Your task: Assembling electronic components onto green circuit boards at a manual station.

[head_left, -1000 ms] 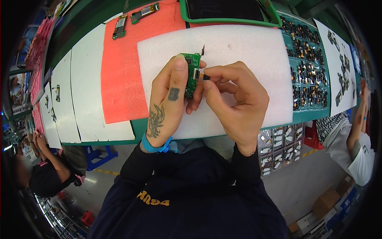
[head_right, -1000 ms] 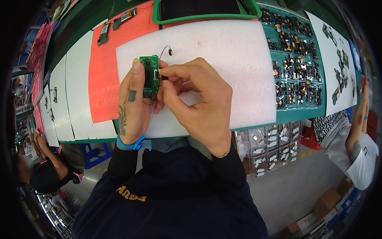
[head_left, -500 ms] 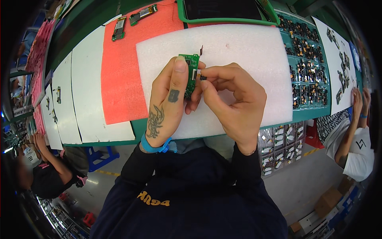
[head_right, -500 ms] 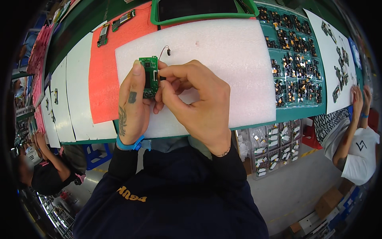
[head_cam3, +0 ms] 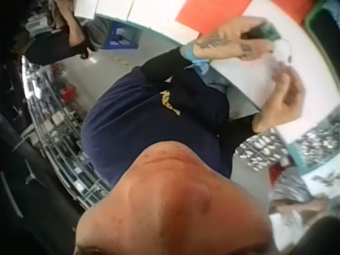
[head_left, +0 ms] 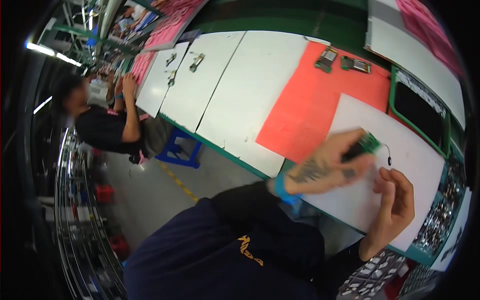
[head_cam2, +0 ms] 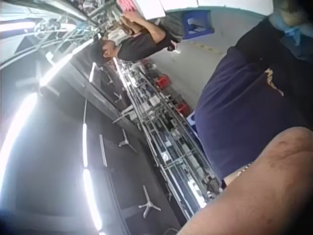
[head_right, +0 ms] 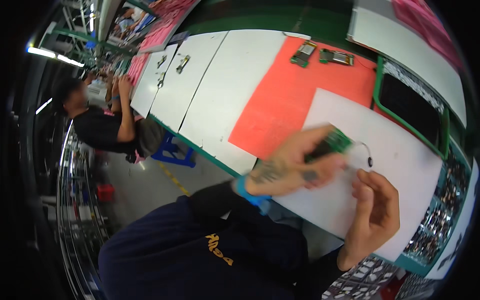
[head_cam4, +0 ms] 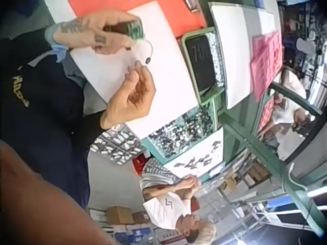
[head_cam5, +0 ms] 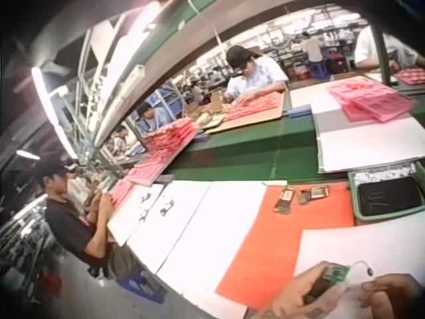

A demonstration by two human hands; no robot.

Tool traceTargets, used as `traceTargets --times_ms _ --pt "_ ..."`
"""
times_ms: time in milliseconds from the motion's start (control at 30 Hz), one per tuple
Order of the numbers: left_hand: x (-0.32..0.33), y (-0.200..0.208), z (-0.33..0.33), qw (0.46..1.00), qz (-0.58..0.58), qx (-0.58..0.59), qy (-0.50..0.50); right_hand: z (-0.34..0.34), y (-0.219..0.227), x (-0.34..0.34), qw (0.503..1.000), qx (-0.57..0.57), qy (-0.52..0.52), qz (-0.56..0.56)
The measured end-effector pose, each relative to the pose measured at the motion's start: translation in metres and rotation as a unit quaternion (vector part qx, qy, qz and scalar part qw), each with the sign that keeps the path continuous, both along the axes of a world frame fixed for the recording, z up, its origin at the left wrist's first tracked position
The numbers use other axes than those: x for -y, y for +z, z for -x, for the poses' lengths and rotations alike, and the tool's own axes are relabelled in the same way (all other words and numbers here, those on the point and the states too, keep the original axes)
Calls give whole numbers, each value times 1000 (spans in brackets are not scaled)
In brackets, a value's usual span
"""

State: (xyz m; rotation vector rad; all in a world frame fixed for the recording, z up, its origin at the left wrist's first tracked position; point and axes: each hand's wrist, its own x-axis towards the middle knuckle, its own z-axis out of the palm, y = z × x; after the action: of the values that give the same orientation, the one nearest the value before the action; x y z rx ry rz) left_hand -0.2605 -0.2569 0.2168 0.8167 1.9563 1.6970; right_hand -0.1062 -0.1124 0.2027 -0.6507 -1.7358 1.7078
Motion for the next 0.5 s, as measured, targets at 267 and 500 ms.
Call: traceTargets --times_ms 267,500 --pt "158 -20 225 807 252 -484 225 -47 1 -20 981 -76 -69 -164" --pt "-31 -55 122 467 590 -633 181 -30 -45 -84 955 -202 103 -190"
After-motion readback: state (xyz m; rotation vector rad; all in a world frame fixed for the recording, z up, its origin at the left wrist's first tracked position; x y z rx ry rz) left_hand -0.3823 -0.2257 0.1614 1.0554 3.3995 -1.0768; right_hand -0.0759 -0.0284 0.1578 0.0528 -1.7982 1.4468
